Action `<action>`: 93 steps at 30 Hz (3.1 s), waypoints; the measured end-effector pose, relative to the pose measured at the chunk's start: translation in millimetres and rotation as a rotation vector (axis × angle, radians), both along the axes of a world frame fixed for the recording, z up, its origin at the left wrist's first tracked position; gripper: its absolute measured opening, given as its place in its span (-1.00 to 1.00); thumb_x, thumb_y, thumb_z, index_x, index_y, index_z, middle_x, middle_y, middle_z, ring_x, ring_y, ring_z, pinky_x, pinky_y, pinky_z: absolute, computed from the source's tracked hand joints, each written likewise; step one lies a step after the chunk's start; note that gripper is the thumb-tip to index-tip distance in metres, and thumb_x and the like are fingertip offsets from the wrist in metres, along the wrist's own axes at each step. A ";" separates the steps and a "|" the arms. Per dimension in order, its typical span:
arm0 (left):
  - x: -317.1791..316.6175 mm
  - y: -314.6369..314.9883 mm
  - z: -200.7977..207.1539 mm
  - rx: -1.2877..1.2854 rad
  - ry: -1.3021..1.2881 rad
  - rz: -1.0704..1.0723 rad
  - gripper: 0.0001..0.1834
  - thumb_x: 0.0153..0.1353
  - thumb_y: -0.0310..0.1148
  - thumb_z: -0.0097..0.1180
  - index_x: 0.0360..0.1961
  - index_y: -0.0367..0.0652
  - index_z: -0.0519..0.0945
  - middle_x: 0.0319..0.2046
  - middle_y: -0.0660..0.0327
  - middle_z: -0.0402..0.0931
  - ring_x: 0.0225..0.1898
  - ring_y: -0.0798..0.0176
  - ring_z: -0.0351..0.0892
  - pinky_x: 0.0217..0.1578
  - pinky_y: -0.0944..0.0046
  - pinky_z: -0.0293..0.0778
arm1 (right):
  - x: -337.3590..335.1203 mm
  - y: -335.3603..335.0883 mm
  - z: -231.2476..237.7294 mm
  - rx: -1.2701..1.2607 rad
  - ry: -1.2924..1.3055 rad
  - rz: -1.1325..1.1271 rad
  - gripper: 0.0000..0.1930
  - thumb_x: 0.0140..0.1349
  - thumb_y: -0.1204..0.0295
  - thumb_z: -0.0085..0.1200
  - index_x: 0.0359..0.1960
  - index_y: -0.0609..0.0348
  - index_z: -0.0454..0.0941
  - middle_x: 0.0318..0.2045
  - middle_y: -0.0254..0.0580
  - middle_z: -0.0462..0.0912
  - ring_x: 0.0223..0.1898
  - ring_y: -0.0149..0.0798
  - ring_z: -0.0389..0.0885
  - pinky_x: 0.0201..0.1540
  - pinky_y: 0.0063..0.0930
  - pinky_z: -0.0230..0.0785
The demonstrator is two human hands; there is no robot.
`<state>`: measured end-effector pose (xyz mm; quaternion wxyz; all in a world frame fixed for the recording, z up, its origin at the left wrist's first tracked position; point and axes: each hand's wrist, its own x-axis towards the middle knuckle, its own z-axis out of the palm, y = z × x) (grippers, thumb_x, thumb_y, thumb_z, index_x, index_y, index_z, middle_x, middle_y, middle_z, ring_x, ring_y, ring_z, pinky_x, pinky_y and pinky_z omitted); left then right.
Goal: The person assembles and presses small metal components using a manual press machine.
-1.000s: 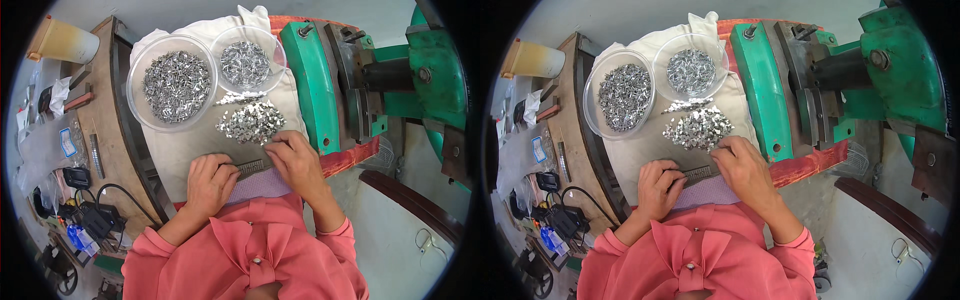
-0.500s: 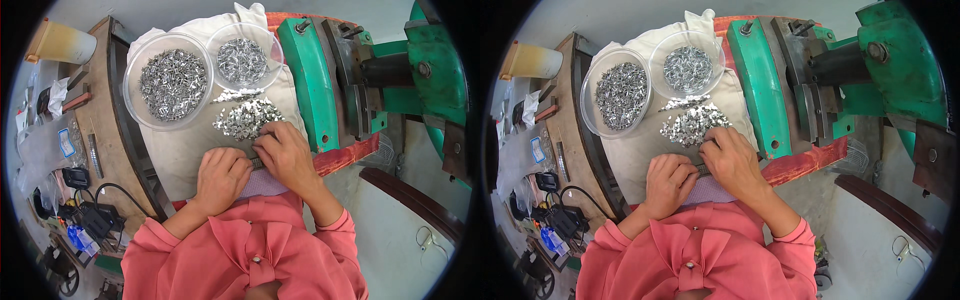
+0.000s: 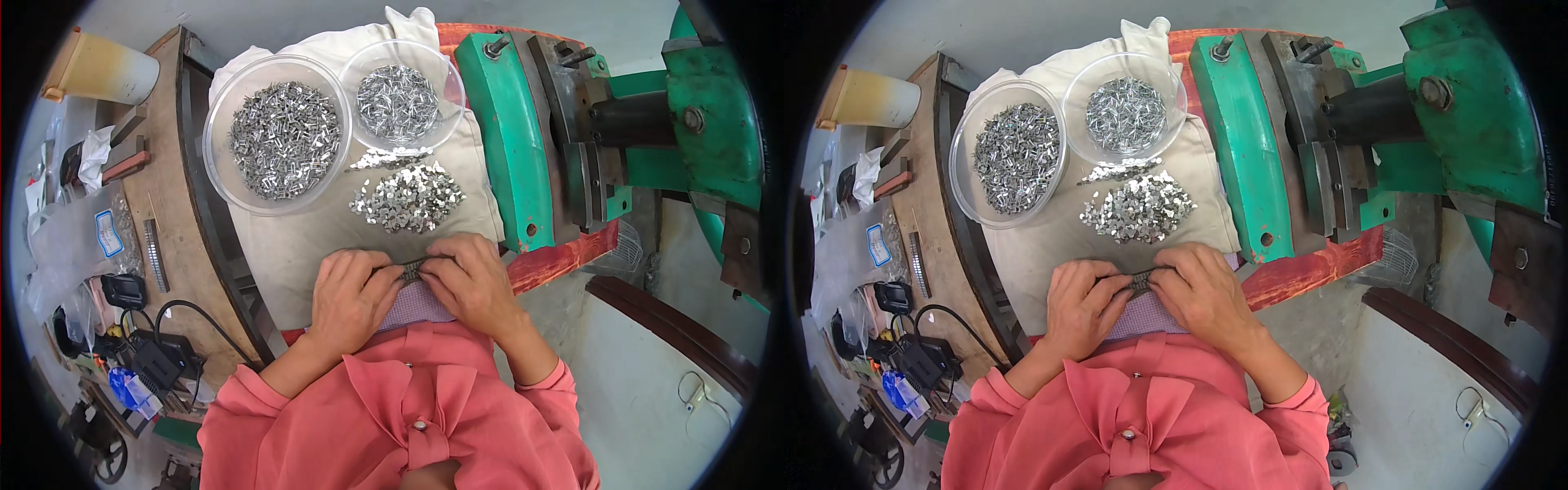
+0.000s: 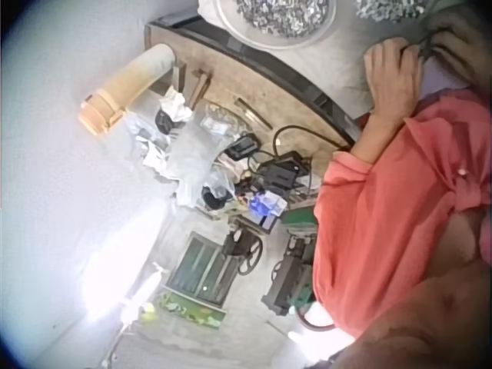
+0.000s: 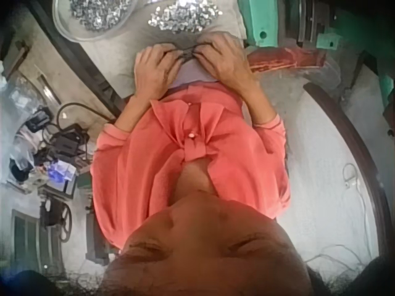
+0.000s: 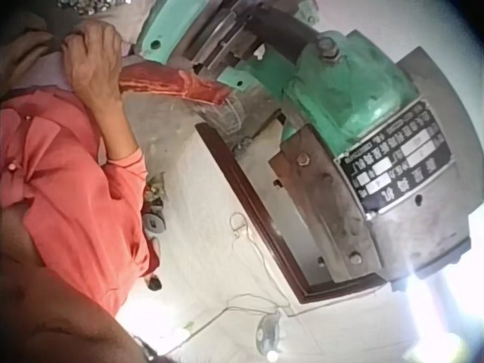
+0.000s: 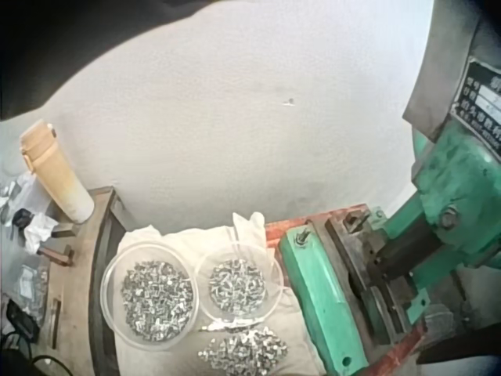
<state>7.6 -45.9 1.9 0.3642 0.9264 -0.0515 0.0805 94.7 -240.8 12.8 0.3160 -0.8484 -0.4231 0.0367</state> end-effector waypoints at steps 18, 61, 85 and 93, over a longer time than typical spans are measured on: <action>2.5 -1.6 6.2 0.023 0.100 0.022 -0.70 0.02 -0.36 0.37 -0.20 -0.15 0.62 -0.13 0.22 0.51 -0.09 0.12 0.52 0.03 0.09 0.36 | 34.4 16.8 -3.7 -0.070 -0.124 -0.025 -0.86 0.03 0.48 0.29 -0.34 0.12 0.64 -0.27 -0.28 0.56 -0.23 -0.18 0.54 -0.17 -0.29 0.41; 18.4 -8.3 5.2 -0.053 -0.032 -0.002 -0.81 -0.04 -0.51 0.34 -0.36 -0.10 0.63 -0.25 0.27 0.56 -0.21 0.13 0.53 -0.13 0.13 0.36 | 17.7 5.3 1.0 -0.078 -0.051 -0.057 -0.84 0.00 0.50 0.33 -0.37 0.12 0.61 -0.22 -0.28 0.58 -0.17 -0.15 0.56 -0.14 -0.26 0.38; 20.7 39.7 6.7 -0.040 0.197 0.175 -0.84 0.01 -0.57 0.33 -0.33 -0.27 0.66 -0.26 0.11 0.51 -0.16 -0.02 0.52 -0.13 0.12 0.44 | 23.9 11.3 5.8 -0.093 -0.051 -0.023 -0.82 0.03 0.52 0.35 -0.31 0.10 0.66 -0.24 -0.29 0.61 -0.21 -0.16 0.60 -0.16 -0.29 0.40; 25.9 45.5 2.4 -0.008 0.133 0.087 -0.87 0.02 -0.51 0.33 -0.38 -0.16 0.62 -0.33 0.21 0.47 -0.25 0.08 0.50 -0.21 0.10 0.42 | 26.9 7.2 11.9 -0.070 -0.038 -0.010 -0.86 0.06 0.50 0.32 -0.33 0.11 0.63 -0.26 -0.28 0.58 -0.20 -0.17 0.59 -0.17 -0.30 0.40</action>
